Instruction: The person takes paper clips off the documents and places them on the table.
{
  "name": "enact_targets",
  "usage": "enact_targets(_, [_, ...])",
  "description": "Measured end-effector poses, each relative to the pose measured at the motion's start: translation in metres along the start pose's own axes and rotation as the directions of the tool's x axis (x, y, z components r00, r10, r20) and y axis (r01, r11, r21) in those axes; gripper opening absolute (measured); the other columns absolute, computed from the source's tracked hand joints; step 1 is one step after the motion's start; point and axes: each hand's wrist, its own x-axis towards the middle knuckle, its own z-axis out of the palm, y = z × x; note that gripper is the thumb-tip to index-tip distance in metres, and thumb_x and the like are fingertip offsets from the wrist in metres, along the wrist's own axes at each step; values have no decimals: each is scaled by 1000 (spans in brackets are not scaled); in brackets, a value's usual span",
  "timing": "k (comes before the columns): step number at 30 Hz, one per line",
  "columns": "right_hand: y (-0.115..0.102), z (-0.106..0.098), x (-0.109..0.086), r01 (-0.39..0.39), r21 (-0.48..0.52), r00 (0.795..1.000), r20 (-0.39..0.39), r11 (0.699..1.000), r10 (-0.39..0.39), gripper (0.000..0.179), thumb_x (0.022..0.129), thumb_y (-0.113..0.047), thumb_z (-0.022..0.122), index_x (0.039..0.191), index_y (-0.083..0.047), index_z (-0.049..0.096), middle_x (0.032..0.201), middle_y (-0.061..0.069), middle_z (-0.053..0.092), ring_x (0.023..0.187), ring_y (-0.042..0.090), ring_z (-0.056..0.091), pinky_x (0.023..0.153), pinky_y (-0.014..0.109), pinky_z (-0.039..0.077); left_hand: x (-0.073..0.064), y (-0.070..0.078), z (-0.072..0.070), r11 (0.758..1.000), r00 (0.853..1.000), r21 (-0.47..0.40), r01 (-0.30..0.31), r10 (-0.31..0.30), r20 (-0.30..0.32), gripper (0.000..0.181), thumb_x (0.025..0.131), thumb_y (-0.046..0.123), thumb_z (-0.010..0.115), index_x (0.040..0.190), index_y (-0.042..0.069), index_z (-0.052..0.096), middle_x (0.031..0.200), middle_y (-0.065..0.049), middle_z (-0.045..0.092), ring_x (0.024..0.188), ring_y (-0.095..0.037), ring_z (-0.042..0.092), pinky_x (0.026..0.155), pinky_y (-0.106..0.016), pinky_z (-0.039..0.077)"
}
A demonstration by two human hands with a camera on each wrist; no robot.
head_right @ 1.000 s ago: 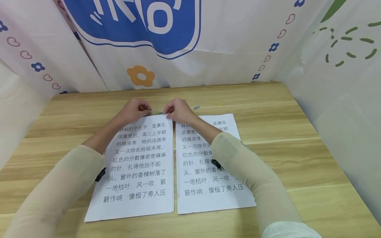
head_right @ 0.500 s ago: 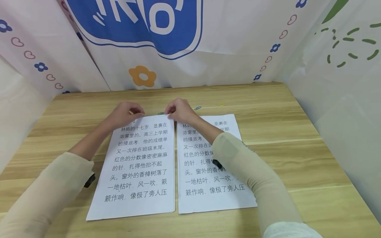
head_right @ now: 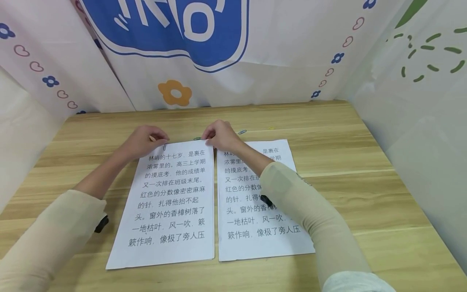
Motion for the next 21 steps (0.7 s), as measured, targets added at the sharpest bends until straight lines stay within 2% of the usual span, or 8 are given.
enact_targets(6, [-1, -1, 0, 4, -15, 1000, 1, 1000, -4, 16, 92, 4, 73, 105, -1, 78, 97, 10, 75, 87, 20, 67, 75, 26, 55, -1, -3, -3, 999, 1000, 36, -28, 28, -4, 13, 98, -5, 63, 106, -9, 72, 103, -24, 71, 95, -34, 63, 87, -45, 52])
enact_targets(13, [-2, -1, 0, 3, -25, 1000, 2, 1000, -3, 15, 93, 3, 73, 105, -2, 78, 98, 9, 74, 88, 20, 66, 75, 25, 54, -1, -8, -3, 996, 1000, 88, -25, 24, 13, 15, 100, -6, 59, 107, -10, 71, 104, -26, 70, 97, -36, 64, 90, -48, 53])
enact_targets(21, [-2, -1, 0, 0, -8, 1000, 4, 1000, 0, 15, 92, 4, 73, 105, -1, 78, 97, 9, 74, 87, 20, 67, 74, 25, 54, -1, -14, -3, 997, 999, 74, -38, 36, 21, 14, 100, -7, 58, 104, -8, 72, 102, -24, 71, 96, -36, 65, 90, -48, 53])
